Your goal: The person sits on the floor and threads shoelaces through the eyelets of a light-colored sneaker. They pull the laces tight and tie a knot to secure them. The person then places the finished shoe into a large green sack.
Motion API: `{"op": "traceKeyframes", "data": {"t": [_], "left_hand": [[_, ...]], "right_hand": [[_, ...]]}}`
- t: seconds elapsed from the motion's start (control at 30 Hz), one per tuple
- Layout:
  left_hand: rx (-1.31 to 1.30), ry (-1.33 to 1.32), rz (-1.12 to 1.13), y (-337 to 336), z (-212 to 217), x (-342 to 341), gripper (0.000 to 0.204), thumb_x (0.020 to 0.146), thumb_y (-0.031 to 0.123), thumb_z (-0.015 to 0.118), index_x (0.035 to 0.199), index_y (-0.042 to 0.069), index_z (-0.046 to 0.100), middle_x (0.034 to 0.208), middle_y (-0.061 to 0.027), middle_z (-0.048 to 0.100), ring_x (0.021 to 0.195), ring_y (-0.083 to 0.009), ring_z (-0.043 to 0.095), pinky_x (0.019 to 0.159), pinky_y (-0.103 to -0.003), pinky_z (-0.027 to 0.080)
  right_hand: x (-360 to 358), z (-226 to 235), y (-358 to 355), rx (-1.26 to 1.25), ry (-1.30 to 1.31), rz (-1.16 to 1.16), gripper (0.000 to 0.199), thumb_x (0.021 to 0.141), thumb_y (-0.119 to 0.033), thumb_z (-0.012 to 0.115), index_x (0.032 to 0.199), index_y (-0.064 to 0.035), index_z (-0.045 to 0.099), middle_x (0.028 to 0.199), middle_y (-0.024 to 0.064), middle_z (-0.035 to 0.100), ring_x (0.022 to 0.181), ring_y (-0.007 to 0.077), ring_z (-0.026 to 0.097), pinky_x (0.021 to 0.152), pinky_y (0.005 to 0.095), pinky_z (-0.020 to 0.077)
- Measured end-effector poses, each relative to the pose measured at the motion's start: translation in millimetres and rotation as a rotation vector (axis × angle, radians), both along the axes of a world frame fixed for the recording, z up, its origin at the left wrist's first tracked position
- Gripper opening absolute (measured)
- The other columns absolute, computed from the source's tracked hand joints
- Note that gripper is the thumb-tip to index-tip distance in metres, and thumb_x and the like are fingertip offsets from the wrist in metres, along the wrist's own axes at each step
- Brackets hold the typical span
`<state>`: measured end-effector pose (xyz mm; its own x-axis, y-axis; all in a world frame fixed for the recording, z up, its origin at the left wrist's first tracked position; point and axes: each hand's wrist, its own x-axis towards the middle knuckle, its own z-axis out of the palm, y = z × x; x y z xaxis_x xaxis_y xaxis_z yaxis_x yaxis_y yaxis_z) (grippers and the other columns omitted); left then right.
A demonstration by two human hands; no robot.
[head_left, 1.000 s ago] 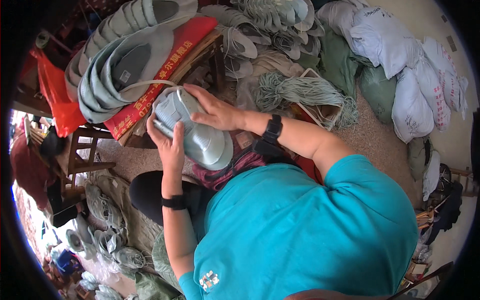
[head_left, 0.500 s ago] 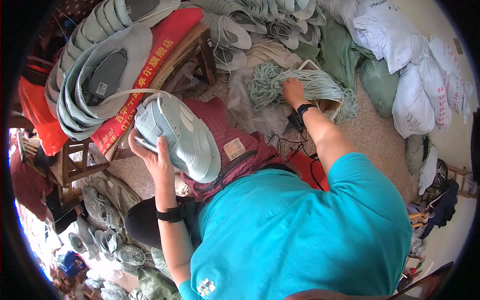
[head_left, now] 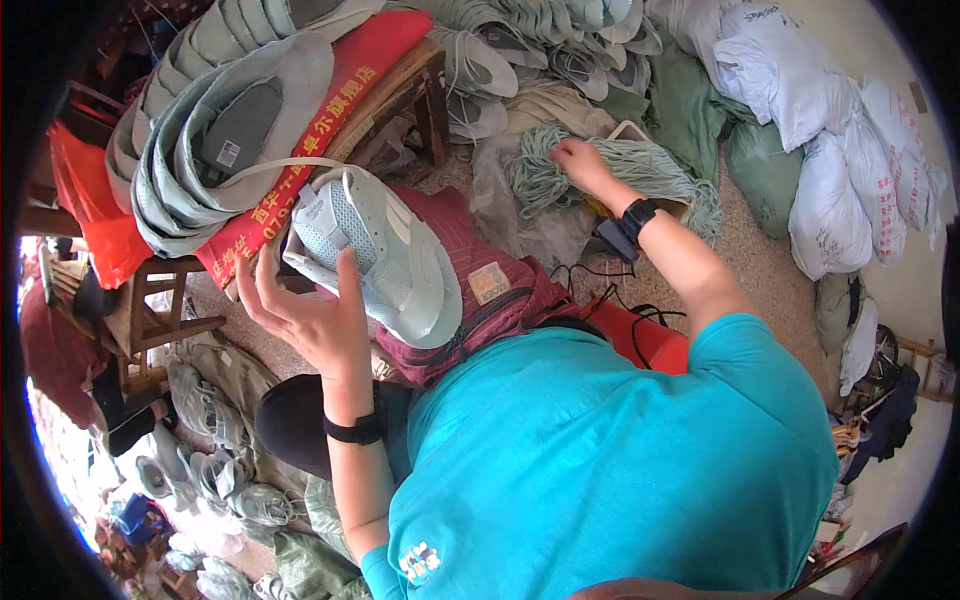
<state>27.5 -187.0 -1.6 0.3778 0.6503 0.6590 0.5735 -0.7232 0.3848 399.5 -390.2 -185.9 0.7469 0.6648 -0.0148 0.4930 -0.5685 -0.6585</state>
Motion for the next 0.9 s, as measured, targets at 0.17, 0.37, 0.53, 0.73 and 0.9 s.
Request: {"op": "traceKeyframes", "data": {"t": [0.17,0.37,0.53,0.73,0.9], "left_hand": [[-0.705,-0.314,-0.645,-30,33,18,0.072,0.079,0.007,0.078,0.141,0.004,0.043,0.132,-0.0105,0.053,0.091,-0.014,0.059,0.078,-0.026,0.047],[-1.365,-0.156,-0.853,-39,38,1,0.028,0.095,0.013,0.064,0.121,0.002,0.062,0.08,0.002,0.061,0.073,-0.0047,0.052,0.068,-0.02,0.044],[-1.241,-0.15,-0.764,-13,43,-40,0.019,0.101,0.015,0.056,0.098,0.0,0.069,0.078,0.0038,0.054,0.073,-0.0061,0.046,0.067,-0.022,0.038],[-1.049,-0.262,-0.838,-3,37,-61,0.026,0.101,0.021,0.052,0.09,0.002,0.064,0.096,-0.0021,0.058,0.087,-0.013,0.049,0.083,-0.026,0.035],[-1.195,-0.354,-0.81,-9,29,-60,0.024,0.102,0.018,0.053,0.097,-0.001,0.067,0.084,0.0,0.059,0.08,-0.0087,0.053,0.075,-0.024,0.041]], "right_hand": [[-112,138,38,0.123,0.167,0.448,0.019,0.094,-0.019,0.061,0.099,-0.0027,0.07,0.083,0.0092,0.066,0.08,0.0184,0.065,0.071,0.031,0.0509],[-187,237,40,0.489,0.015,0.724,0.007,0.094,-0.01,0.062,0.091,-0.0047,0.065,0.078,0.0057,0.059,0.067,0.0165,0.056,0.06,0.0307,0.0449],[-110,232,34,0.468,-0.011,0.189,0.017,0.097,-0.018,0.06,0.09,-0.0048,0.068,0.071,-0.0049,0.057,0.066,0.0048,0.049,0.059,0.0241,0.0412],[-50,264,32,0.578,-0.357,0.11,0.019,0.093,-0.022,0.065,0.089,-0.0044,0.07,0.061,-0.0017,0.058,0.056,0.0079,0.052,0.053,0.0281,0.0395],[-49,270,31,-0.11,-0.962,0.104,0.016,0.09,-0.017,0.064,0.099,-0.0045,0.068,0.093,0.0125,0.067,0.089,0.03,0.062,0.08,0.0347,0.0479]]}}
